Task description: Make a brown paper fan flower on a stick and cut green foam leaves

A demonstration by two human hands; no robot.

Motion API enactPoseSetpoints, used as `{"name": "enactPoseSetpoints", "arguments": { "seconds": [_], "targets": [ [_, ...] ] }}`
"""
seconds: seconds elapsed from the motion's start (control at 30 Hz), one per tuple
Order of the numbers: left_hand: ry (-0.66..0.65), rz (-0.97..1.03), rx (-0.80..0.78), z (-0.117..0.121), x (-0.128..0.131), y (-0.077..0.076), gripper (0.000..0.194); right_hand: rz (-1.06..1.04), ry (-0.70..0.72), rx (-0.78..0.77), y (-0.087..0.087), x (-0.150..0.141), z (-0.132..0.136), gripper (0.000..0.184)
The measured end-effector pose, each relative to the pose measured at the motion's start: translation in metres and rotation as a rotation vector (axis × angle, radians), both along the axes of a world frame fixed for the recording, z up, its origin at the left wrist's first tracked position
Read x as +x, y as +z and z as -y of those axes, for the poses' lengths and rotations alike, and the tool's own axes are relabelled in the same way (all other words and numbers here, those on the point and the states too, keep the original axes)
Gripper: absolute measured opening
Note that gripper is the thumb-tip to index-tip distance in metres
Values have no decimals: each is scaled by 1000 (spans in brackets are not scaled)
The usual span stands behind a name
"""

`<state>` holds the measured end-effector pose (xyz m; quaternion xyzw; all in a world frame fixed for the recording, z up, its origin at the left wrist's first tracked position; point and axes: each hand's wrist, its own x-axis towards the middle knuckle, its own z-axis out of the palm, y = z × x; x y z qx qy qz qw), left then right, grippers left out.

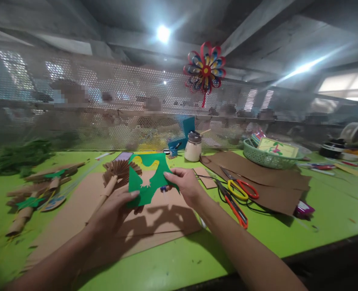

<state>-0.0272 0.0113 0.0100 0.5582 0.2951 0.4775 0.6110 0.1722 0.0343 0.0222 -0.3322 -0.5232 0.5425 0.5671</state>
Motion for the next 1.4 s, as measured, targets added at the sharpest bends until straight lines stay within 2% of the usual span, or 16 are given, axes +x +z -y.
{"name": "enactPoseSetpoints", "arguments": {
  "seconds": [0.13, 0.23, 0.43, 0.57, 0.7, 0.8, 0.9, 1.07, 1.17, 1.4],
  "targets": [
    [80, 135, -25, 5, 2, 7, 22, 7, -17, 0, -8, -5, 1, 26],
    [87, 144, -71, 5, 2, 10, 21, 30, -11, -9, -18, -9, 4, 28],
    [-121, -9, -146, 3, 5, 9, 40, 165, -22, -9, -31, -10, 13, 32],
    [-91, -40, -195, 1, 6, 5, 38, 220, -7, 35, -30, -6, 15, 42],
    [-41, -49, -222, -3, 3, 3, 35, 100, 105, -15, -29, -1, 13, 37],
    [-19, -39, -225, -4, 2, 3, 35, -7, 67, -81, -30, 2, 10, 40],
    [-33, -24, -222, -5, 1, 2, 35, -20, 52, -94, -29, 5, 9, 45],
    [-48, -27, -201, -5, 1, -1, 33, 194, 181, 33, -24, 10, 12, 38],
    [-46, -15, -195, -5, 0, -1, 29, 289, 181, 91, -24, 12, 14, 31],
    [-148, 150, -122, 2, -1, 8, 32, 12, 123, 3, -25, 12, 10, 26]
  ]
}}
